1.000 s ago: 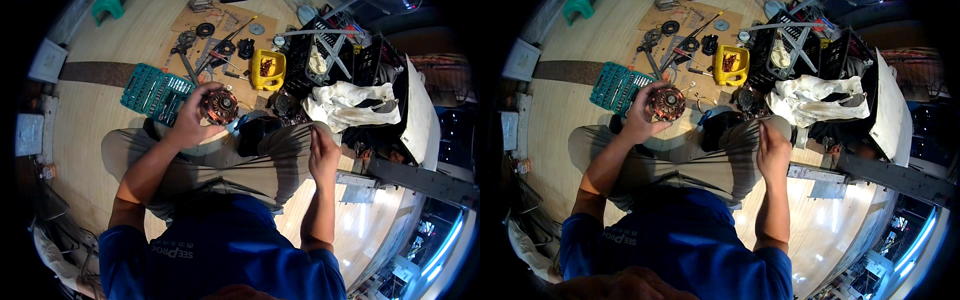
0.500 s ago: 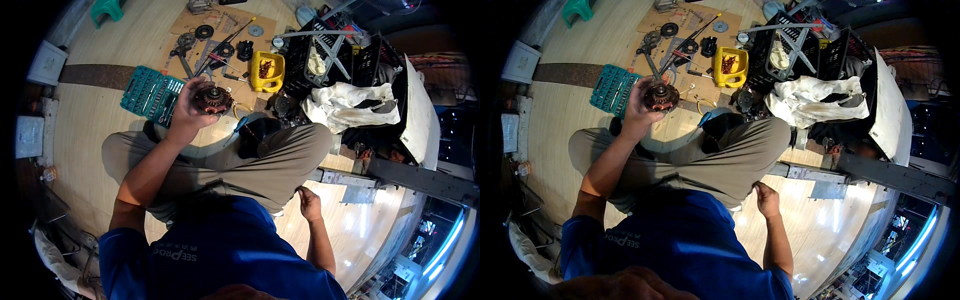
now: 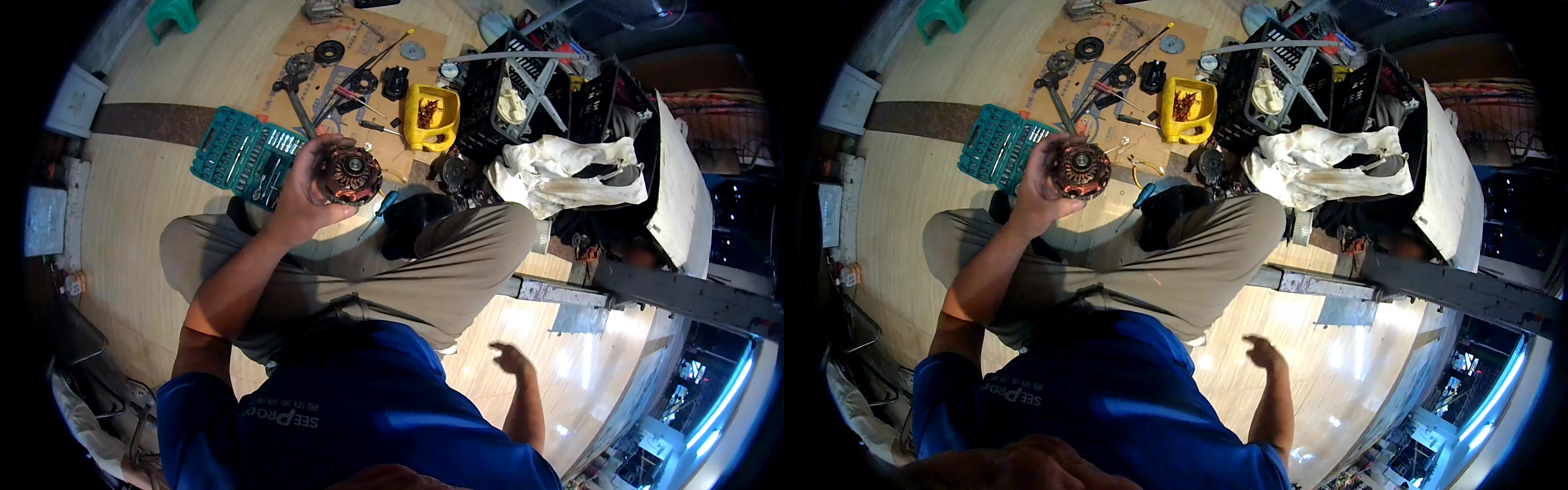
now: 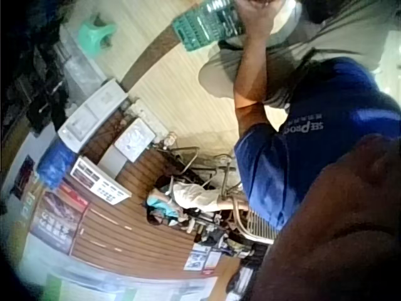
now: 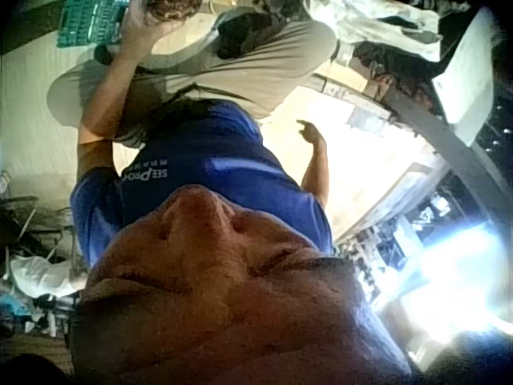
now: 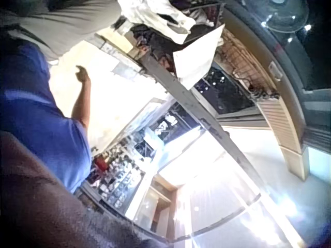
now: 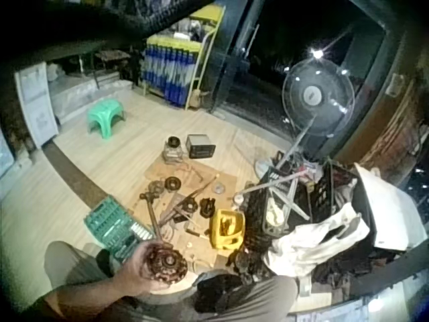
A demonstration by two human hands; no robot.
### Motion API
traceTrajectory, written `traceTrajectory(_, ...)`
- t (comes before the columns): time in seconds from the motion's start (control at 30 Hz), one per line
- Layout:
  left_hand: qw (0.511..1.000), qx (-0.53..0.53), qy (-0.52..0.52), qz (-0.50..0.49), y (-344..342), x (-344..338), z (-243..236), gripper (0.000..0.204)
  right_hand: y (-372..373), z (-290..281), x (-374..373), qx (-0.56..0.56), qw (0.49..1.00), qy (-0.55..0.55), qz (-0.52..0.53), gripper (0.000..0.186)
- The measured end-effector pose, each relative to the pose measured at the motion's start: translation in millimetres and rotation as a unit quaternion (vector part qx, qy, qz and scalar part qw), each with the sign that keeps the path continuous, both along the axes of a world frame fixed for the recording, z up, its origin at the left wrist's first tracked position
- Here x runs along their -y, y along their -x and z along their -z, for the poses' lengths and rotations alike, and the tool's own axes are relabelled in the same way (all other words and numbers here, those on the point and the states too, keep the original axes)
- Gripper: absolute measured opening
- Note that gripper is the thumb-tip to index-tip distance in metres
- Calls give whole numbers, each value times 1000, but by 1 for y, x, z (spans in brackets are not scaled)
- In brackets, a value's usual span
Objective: The person works on a motor component while sitting on the floor, using pliers to pull at wires and using their hands to wind or adjust copper coils.
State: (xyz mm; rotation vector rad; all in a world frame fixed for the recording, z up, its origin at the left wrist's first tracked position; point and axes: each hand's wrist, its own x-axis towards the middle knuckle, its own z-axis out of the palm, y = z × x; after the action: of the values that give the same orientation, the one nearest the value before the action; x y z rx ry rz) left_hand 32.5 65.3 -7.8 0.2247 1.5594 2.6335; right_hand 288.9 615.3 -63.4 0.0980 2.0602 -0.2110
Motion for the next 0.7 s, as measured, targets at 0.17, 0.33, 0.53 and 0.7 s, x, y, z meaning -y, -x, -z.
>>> traceTrajectory(0.17, 998, -40, 34, 27, -4, -1, -6, 87, 160, -117, 154, -422, 875, 186, 149, 34)
traceTrajectory(0.33, 997, -32, 8, 73, -2, -9, -9, 87, 228, -117, 306, -254, 816, 468, 227, 34)
traceTrajectory(0.53, 993, -30, 39, 106, -7, -4, -4, 89, 264, -76, 329, 22, 769, 550, 326, 20)
traceTrajectory(0.7, 993, -14, 47, 105, -11, 6, -2, 89, 268, -79, 331, -152, 844, 467, 215, 16)
